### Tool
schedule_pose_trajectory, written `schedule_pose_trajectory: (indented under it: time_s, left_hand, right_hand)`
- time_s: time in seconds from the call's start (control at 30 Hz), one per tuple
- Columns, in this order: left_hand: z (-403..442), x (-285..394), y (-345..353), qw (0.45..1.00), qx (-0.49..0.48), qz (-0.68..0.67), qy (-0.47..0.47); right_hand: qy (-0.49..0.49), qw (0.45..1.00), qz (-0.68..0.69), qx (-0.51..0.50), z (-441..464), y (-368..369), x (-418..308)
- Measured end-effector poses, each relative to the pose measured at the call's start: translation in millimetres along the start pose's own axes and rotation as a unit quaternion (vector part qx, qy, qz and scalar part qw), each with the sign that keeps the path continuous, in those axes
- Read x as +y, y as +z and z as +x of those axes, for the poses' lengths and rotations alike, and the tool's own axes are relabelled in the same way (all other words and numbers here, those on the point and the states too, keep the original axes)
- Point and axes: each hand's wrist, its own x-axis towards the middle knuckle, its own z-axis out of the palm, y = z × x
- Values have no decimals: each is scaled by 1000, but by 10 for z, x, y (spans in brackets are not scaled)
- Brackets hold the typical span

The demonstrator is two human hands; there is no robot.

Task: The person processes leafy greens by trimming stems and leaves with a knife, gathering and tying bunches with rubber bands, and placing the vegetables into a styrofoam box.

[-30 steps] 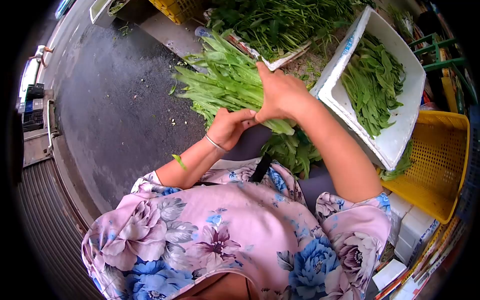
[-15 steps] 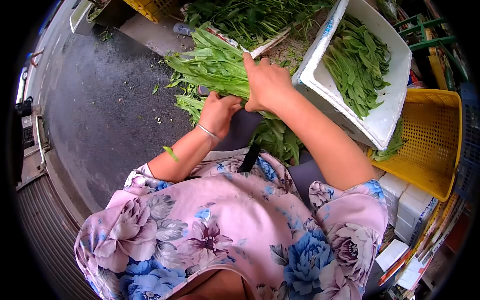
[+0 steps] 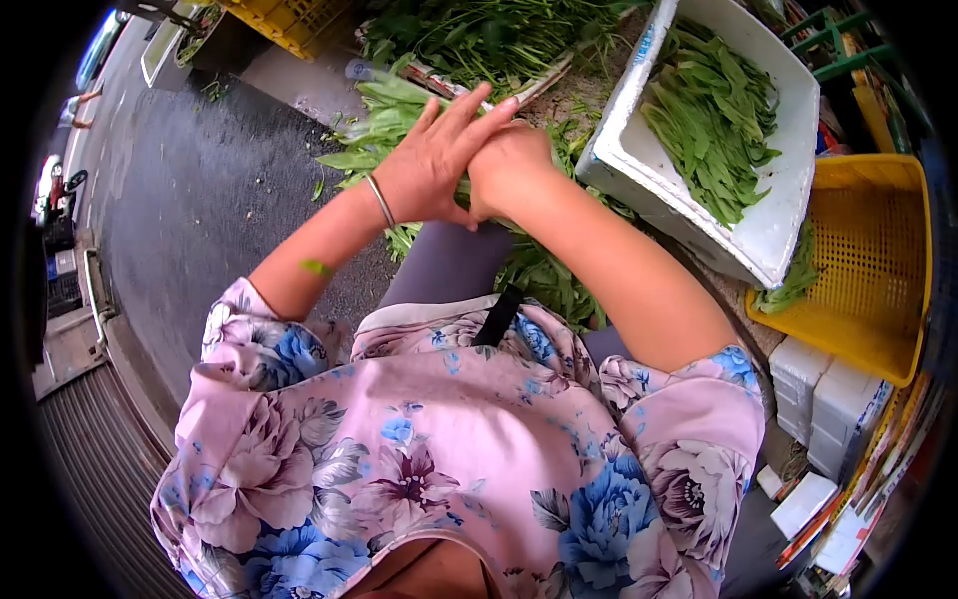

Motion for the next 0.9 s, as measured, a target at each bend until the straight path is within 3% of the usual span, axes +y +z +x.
schedule_pose_trajectory:
  time_s: [0.07, 0.13, 0.17, 0.23, 0.3, 0.37, 0.4, 0.43, 0.53, 0.63, 0.7, 0.77, 0.83, 0.9]
  left_hand:
    - [44, -149, 113, 998, 25, -58, 24]
    - [62, -188, 133, 986, 66, -148, 43]
    - [62, -192, 161, 986, 59, -150, 52]
    - [40, -146, 150, 992, 8, -122, 0]
    - [29, -155, 179, 990, 33, -134, 10]
    - [4, -128, 107, 995, 15, -98, 1]
    - [-7, -77, 30, 994, -4, -103, -20]
    - [-19, -51, 10, 995, -9, -101, -13]
    - [-49, 2, -28, 995, 7, -95, -29]
    - [-77, 98, -26, 998, 30, -48, -37]
    - [-84, 181, -43, 998, 17, -37, -39]
    - [-119, 238, -8, 999, 22, -9, -39]
    - [-172, 275, 42, 999, 11, -19, -50]
    - [-209, 289, 73, 998, 21, -21, -62]
  right_hand:
    - [0, 999, 40, 20, -3, 27, 99]
    - [-73, 989, 92, 88, -41, -5, 169]
    - [-101, 981, 163, -10, -33, -76, 291]
    - [-74, 964, 251, -40, -90, -178, 490]
    - [-24, 932, 327, 158, -119, -6, 753]
    - [31, 810, 501, 303, -202, 271, 916]
    - [11, 713, 621, 324, -302, 435, 849]
    - [45, 677, 665, 314, -464, 534, 704]
    - [28, 547, 751, 368, -448, 1101, 295]
    - [39, 433, 820, 373, -384, 1094, 11]
    - [-26, 400, 841, 362, -271, 1152, -39]
    - [-33, 421, 823, 380, -214, 1200, -70]
    - [-30, 478, 777, 409, -312, 1072, -133]
    - [-35, 466, 774, 427, -194, 1197, -121]
